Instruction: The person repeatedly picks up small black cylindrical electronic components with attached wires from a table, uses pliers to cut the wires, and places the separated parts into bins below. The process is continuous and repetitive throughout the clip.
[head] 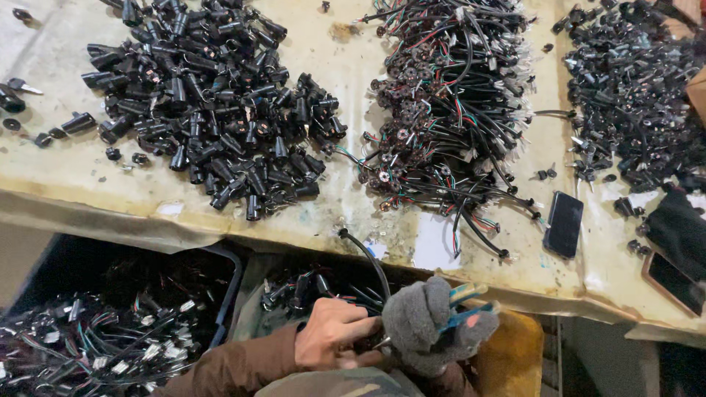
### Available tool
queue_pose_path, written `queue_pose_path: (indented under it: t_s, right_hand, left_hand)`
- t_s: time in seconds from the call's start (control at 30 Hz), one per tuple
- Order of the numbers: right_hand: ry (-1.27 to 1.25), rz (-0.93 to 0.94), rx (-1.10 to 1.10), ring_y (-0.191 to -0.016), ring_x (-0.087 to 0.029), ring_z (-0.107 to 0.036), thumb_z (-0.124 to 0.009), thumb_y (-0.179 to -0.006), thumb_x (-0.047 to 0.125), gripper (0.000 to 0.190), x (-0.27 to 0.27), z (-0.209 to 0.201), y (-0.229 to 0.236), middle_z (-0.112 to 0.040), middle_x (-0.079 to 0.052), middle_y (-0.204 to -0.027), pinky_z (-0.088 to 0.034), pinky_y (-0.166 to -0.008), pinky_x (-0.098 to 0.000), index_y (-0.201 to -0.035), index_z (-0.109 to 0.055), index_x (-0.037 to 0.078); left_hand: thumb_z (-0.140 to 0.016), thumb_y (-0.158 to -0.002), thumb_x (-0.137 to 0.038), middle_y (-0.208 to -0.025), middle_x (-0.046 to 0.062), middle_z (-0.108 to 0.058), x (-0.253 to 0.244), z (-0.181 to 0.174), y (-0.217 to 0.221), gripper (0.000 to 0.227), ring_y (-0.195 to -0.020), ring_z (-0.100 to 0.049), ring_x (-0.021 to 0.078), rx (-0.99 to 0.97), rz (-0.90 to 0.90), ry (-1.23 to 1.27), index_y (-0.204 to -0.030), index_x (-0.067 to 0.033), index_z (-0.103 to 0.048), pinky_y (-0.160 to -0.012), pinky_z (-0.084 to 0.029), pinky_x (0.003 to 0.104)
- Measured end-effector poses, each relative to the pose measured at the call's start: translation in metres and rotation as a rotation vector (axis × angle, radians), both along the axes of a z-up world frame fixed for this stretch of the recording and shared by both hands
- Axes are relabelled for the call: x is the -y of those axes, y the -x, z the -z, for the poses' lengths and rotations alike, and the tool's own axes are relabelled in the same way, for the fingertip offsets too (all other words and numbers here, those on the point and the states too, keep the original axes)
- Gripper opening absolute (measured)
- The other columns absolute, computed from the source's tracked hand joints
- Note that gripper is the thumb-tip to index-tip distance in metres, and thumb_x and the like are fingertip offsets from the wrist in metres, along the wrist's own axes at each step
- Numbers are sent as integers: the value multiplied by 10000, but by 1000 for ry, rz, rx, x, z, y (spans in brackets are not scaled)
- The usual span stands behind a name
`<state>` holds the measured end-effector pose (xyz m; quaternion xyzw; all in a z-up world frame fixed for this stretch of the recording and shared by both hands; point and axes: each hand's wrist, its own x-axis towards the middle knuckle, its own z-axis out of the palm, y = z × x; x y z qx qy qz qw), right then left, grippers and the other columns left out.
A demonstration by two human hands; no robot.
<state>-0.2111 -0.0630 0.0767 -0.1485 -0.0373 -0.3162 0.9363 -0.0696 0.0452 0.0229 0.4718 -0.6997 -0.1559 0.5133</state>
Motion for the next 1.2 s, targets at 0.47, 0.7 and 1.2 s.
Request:
queue_pose_path:
  t_s: [0.47, 0.7, 1.2]
  right_hand:
    - [76, 187, -225, -564, -119, -373, -634, -1064, 417, 374, 13, 25, -9, -417, -1, -730, -331, -497, -284, -914, -475, 113]
    - [1375, 944, -1777, -562, -199, -590, -805, -952, 386, 404, 197, 52, -33, -623, -102, -644, -520, -546, -399, -789, -611, 72]
    - [1157, 1571, -764, -917, -170, -700, -829, -931, -61, 288, 272, -47, -46, -714, -92, -1073, -622, -809, -311, -1108, -620, 26]
  left_hand:
    - [-837, -741, -212, -785, 100, -671, 27, -5, -3, 282, -732, -673, 326, 4, -131, -196, -959, -69, -729, -609, -515, 417]
    - [-762, -837, -192, -868, 104, -690, -18, -22, -72, 230, -823, -698, 268, -330, 359, -306, -1015, -50, -731, -706, -540, 386]
    - [-673, -882, -129, -1041, 145, -632, -2, 59, -78, 371, -975, -619, 359, 281, -29, -397, -1240, -33, -655, -799, -521, 456]
